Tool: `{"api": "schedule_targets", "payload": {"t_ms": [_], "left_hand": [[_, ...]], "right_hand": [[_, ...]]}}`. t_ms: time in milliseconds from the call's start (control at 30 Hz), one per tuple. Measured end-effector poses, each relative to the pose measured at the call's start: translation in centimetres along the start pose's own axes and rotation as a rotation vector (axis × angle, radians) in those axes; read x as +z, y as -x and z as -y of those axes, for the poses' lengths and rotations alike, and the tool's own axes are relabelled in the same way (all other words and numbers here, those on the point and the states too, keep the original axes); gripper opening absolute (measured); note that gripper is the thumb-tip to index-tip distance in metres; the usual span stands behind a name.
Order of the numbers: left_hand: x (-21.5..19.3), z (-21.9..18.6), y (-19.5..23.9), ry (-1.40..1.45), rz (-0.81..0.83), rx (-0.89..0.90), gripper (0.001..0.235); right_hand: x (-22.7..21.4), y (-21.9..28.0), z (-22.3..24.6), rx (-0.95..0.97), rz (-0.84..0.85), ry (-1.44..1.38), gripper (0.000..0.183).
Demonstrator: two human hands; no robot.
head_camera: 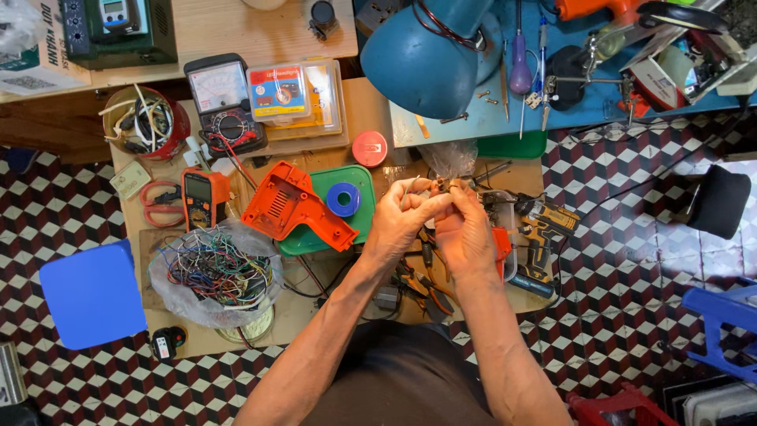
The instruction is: The person selects and untangles wires from a plastic bag, then uses pliers to strip wire ends. They apply heat with a heat gun to a small component and wrap it with blue electrical tape. The person continues to strip and prepare additional wires while handling a disassembled orange plastic housing.
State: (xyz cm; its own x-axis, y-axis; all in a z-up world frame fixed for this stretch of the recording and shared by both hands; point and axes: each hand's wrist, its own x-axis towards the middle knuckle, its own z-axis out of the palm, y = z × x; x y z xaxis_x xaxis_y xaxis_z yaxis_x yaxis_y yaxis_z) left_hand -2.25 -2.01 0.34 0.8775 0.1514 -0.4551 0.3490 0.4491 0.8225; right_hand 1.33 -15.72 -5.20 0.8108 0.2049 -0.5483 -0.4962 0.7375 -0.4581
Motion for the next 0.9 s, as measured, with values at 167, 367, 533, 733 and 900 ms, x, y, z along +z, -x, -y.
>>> {"api": "schedule_targets", "payload": {"t_ms": [167, 367, 533, 733, 900], "left_hand": [[1.0, 0.4, 0.9, 0.008, -0.164, 0.094, 0.035], [0.8, -0.4, 1.0, -0.534, -0.258, 0.302, 0.024], [0.6, -0.9, 0.9, -0.617, -0.262, 0.452, 0.023], [-0.1, -0.9, 0.1, -0.692, -0.252, 0.369, 0.019], [-0.9, -1.1, -1.1, -0.585, -0.199, 0.195, 0.022]], "right_hand": [[1.1, 1.9, -1.8, -0.023, -0.009, 0.021, 0.015], [-5.6, 8.6, 2.1, -0.451, -0.470, 1.187, 0.038], [-13.1, 8.4, 2.9, -0.188, -0.640, 1.749, 0.075], [-13.8, 6.7, 1.3, -0.134, -0.555, 1.888, 0.072], [-12.0, 7.6, 3.5, -0.190, -0.536, 1.912, 0.064]]}}
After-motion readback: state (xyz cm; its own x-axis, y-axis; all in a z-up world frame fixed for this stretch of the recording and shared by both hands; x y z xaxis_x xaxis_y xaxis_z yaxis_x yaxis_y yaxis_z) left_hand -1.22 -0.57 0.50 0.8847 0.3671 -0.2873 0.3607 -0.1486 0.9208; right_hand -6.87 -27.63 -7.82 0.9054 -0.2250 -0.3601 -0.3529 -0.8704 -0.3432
